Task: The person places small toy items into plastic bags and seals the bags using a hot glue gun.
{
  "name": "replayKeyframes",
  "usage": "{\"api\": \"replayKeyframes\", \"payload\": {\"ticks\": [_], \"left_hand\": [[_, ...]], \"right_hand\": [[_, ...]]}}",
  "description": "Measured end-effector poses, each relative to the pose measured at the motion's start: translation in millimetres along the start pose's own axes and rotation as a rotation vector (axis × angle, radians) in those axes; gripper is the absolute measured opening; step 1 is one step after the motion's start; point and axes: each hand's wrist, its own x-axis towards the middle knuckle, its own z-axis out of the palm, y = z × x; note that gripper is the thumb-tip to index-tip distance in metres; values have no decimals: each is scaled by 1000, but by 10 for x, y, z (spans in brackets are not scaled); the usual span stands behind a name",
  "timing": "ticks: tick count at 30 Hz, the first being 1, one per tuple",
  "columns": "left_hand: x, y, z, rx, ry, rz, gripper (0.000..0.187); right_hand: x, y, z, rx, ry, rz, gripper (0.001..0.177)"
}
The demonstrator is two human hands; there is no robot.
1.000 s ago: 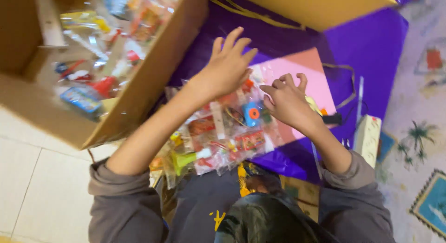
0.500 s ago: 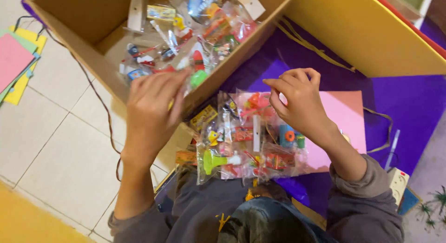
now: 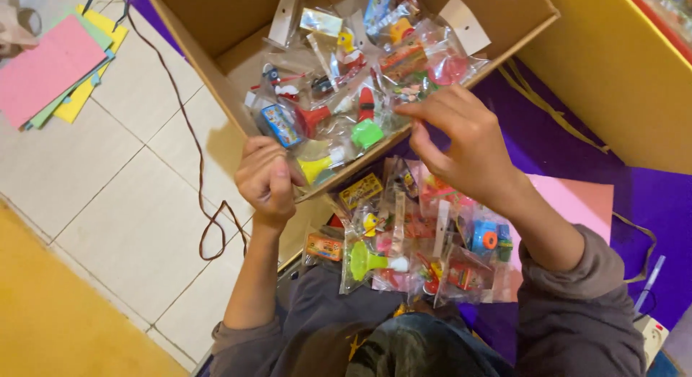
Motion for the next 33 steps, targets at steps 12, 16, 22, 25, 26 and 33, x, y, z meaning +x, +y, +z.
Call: {"api": "replayKeyframes", "payload": {"ticks": [12, 16, 22, 25, 26, 33], "left_hand": [[-81, -61, 18, -81, 112, 45, 60], [-96, -65, 34, -77, 135, 35, 60], [-74, -43, 28, -99, 132, 26, 58], [-53, -35, 20, -94, 131, 7, 58], [-69, -52, 16, -96, 127, 13, 58], [-125, -94, 20, -105, 132, 18, 56]], "right_hand": [[869, 255, 426, 102, -521, -56, 13], [979, 574, 652, 5, -706, -71, 18], [1025, 715, 937, -182, -970, 50, 29], [974, 748, 967, -310, -1068, 83, 29], [901, 834, 1015, -359, -1075, 62, 30], [751, 881, 1014, -269, -983, 65, 24]]}}
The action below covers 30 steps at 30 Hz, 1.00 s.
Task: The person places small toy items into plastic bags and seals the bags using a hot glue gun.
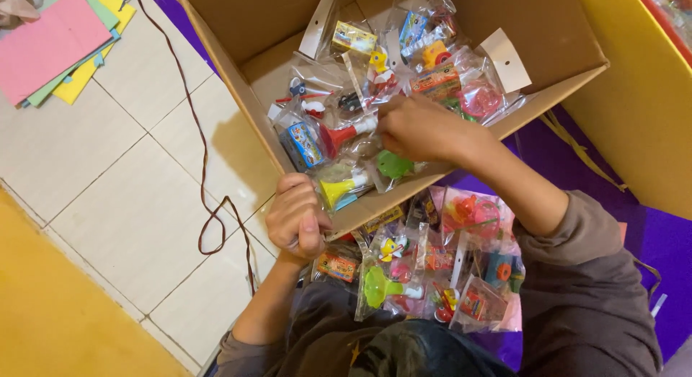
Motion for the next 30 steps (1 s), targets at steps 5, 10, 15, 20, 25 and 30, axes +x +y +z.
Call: {"api": "replayKeyframes", "payload": {"ticks": [5, 10, 15, 20, 25, 30], "left_hand": [[51, 28, 15, 2, 6, 4, 57], [71, 63, 21, 20, 10, -15, 57], [320, 357, 74, 193, -145, -125, 53], [492, 635, 78, 218, -264, -314, 46], [614, 961, 304, 261, -398, -266, 26], [565, 1094, 677, 113, -783, -472, 80]], "right_hand": [[-105, -227, -349, 150, 229, -103, 21], [-309, -305, -433, 367, 541, -218, 24], [-735, -497, -610, 412, 830, -311, 39], [-1200, -684, -664, 449, 1030, -262, 39], [-1618, -832, -683, 390, 1097, -240, 33], [-1922, -866, -566, 594, 1010, -356, 30]]}}
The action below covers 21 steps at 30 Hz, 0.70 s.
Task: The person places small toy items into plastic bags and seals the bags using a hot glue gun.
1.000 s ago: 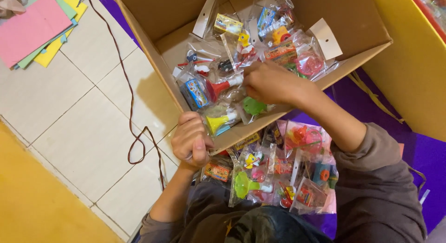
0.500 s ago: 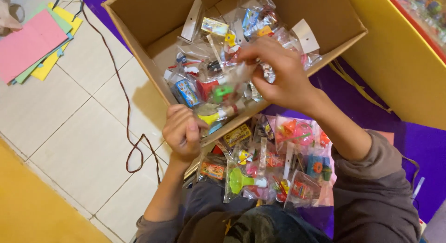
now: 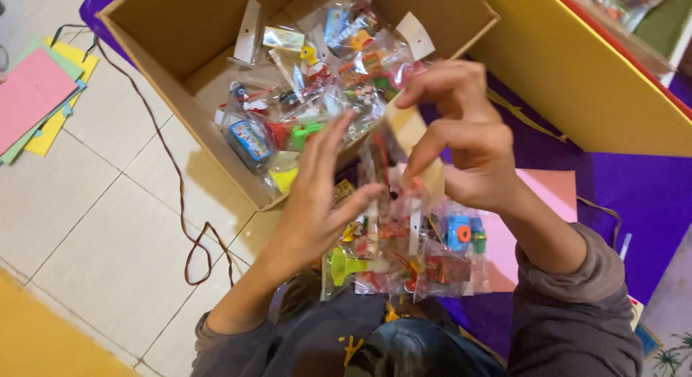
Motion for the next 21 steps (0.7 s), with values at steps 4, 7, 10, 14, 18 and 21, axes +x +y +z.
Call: {"api": "replayKeyframes", "payload": {"ticks": [4, 7, 10, 14, 18, 21], "left_hand": [[106, 49, 268, -225, -184, -18, 85], [123, 62, 442, -460, -158, -71, 34], [125, 119, 516, -521, -189, -123, 28], [119, 17, 730, -401, -216, -260, 29], [59, -146, 928, -176, -153, -185, 49], [45, -24, 937, 55, -244, -94, 55]], "right_hand": [[-249, -148, -78, 130, -61, 131, 19], [-495, -105, -152, 170, -24, 212, 14], [-754, -15, -252, 180, 64, 258, 20], [-972, 9, -358, 405, 36, 710, 35], [-1463, 342, -380, 440, 37, 889, 85], [-1562, 247, -240, 467, 73, 998, 55]]}}
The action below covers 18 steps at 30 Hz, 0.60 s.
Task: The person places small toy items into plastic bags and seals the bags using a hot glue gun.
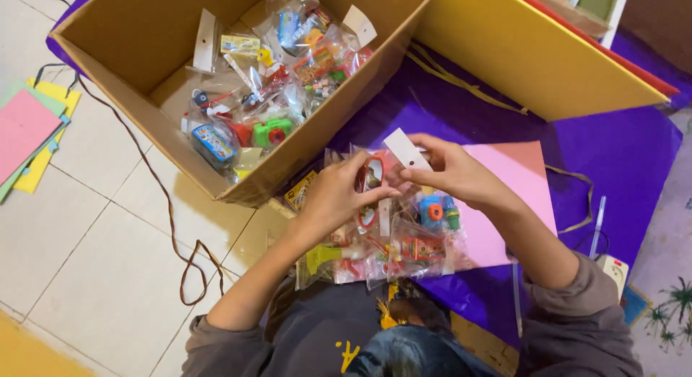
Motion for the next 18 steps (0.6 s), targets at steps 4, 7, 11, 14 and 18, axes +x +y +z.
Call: {"api": "replayKeyframes", "payload": {"ticks": [4, 7, 11, 14, 18], "left_hand": [[-79, -77, 92, 13, -34, 74, 54], [-152, -120, 111, -44, -94, 7, 41], [-232, -204, 161, -138, -93, -25, 20], [-297, -179, 150, -177, -112, 2, 17], [-394, -134, 150, -263, -187, 38, 14]], "right_hand": [[-158, -102, 125, -80, 50, 17, 26], [-287, -56, 100, -61, 81, -34, 21], [-378, 15, 49, -72, 95, -49, 18], [-405, 189, 0, -49, 72, -42, 16], [-484, 189, 94, -57, 95, -37, 8]]}}
